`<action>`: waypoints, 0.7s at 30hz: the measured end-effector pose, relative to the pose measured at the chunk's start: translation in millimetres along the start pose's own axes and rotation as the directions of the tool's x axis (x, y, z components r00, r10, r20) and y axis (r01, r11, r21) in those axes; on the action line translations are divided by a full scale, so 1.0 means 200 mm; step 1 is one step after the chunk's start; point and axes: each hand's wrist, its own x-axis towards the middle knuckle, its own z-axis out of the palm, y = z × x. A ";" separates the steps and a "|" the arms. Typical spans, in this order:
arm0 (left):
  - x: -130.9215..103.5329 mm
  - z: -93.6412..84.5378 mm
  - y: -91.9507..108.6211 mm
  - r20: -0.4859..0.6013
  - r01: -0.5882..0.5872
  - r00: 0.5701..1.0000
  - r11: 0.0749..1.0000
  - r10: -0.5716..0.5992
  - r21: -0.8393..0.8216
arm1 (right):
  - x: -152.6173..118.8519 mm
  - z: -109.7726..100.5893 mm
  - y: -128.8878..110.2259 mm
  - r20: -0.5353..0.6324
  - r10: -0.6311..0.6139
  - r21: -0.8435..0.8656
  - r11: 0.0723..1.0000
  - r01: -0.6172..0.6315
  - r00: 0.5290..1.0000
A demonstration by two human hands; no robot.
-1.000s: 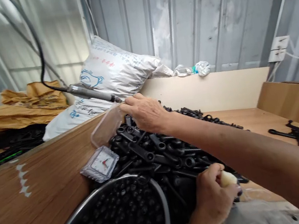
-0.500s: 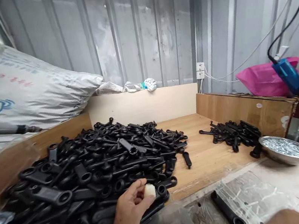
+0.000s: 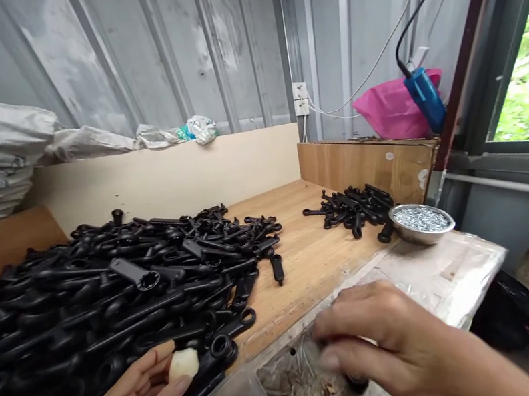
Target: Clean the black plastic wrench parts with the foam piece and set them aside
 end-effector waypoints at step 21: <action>0.00 -0.01 -0.02 0.121 -0.108 0.986 0.994 0.111 -0.033 | 0.33 0.31 0.22 0.399 0.294 -0.182 0.954 -0.239 0.869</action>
